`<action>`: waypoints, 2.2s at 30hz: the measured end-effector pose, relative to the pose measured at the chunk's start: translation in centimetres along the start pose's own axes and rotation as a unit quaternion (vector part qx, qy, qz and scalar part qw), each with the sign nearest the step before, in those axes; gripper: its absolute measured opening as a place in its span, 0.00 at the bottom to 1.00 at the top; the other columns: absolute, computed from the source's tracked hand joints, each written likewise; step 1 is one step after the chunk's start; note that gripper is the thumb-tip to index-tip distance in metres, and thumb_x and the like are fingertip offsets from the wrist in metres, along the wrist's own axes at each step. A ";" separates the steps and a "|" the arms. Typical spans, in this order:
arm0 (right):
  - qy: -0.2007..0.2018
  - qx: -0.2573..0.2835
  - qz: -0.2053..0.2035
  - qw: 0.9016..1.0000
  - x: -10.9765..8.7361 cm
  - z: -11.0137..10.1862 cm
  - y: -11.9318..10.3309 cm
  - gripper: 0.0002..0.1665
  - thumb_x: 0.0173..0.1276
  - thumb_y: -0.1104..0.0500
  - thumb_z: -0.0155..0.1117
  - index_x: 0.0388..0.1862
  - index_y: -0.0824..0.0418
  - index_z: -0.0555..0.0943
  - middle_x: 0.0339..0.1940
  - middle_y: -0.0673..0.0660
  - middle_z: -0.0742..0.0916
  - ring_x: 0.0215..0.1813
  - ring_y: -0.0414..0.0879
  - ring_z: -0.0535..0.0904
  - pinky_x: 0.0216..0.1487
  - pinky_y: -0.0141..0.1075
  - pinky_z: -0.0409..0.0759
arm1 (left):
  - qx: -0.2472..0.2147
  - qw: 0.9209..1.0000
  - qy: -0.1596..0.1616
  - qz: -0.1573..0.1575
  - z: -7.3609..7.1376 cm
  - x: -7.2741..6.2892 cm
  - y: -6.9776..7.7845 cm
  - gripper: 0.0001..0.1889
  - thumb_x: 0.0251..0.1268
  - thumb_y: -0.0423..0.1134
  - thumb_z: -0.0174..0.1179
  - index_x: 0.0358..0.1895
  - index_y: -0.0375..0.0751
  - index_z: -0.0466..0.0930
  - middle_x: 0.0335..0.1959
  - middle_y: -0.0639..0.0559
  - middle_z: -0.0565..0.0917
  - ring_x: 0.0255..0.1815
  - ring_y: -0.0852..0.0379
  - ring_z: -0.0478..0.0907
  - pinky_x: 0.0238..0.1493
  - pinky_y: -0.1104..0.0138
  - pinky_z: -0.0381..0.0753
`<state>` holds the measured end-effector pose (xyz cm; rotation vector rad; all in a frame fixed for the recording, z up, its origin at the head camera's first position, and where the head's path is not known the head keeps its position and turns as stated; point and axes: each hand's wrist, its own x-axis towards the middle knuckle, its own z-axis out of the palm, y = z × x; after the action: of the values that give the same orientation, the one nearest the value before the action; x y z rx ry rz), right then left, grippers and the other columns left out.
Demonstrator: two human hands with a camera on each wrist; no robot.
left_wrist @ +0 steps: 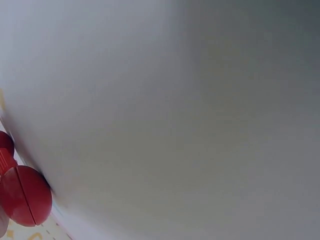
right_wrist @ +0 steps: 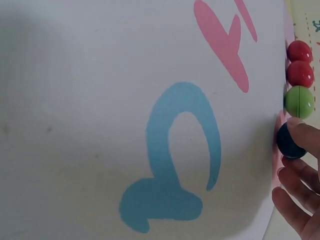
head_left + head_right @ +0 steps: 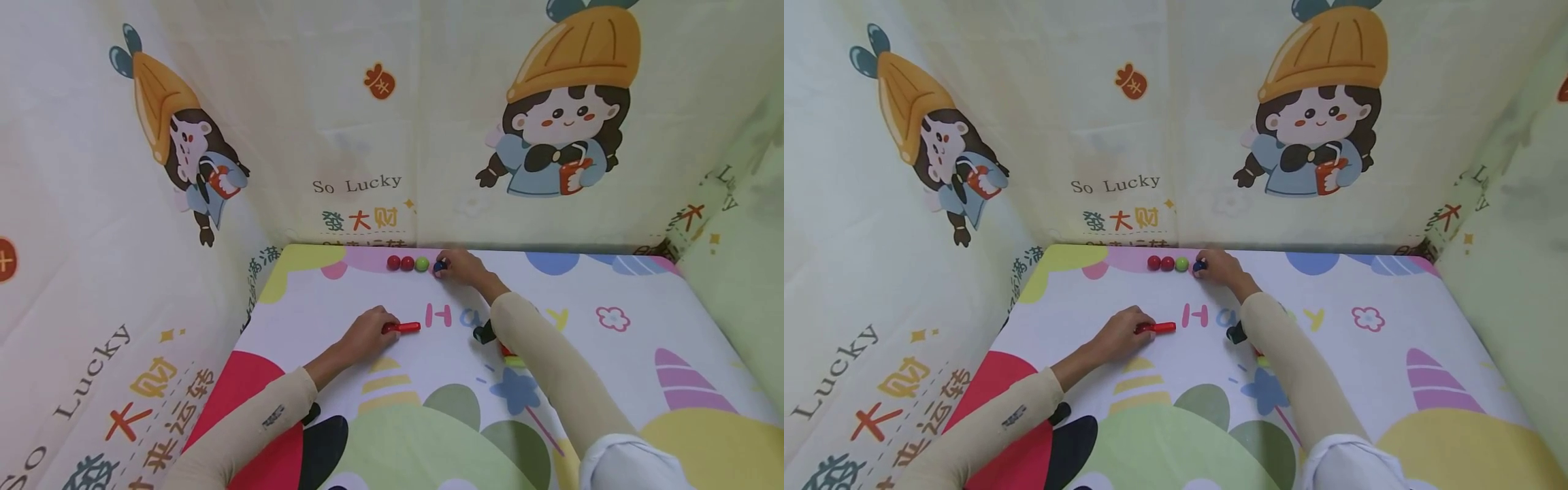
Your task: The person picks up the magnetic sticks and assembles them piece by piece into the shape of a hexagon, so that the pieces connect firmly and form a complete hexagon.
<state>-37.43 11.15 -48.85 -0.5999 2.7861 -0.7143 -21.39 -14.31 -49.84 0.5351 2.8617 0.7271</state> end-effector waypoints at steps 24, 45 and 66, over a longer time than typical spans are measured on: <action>-0.067 0.001 -0.117 0.991 -7.9 3.3 -3.6 0.24 0.65 0.51 0.73 0.58 0.55 0.82 0.48 0.52 0.87 0.43 0.42 0.79 0.44 0.34 0.81 | 0.007 1.000 0.021 -0.015 0.0 -0.2 0.2 0.16 0.65 0.43 0.68 0.54 0.45 0.86 0.42 0.52 0.83 0.39 0.60 0.76 0.45 0.69 0.81; -0.042 0.011 -0.113 0.993 -9.8 4.5 -4.8 0.24 0.64 0.52 0.74 0.58 0.57 0.84 0.50 0.53 0.88 0.41 0.42 0.78 0.44 0.33 0.81 | 0.015 0.999 0.033 -0.026 0.0 -0.3 0.3 0.15 0.64 0.42 0.69 0.52 0.44 0.87 0.39 0.53 0.82 0.37 0.61 0.75 0.42 0.71 0.80; -0.036 0.087 -0.075 0.993 -10.2 4.7 -3.8 0.18 0.63 0.56 0.74 0.52 0.55 0.83 0.42 0.51 0.88 0.43 0.42 0.81 0.47 0.35 0.81 | 0.022 0.999 -0.026 0.037 0.0 1.8 1.3 0.20 0.65 0.45 0.68 0.59 0.44 0.81 0.43 0.53 0.83 0.41 0.60 0.77 0.48 0.67 0.81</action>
<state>-25.64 10.56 -50.00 -0.7881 2.5986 -0.9355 -22.63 -12.60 -49.27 0.6588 2.8283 0.6534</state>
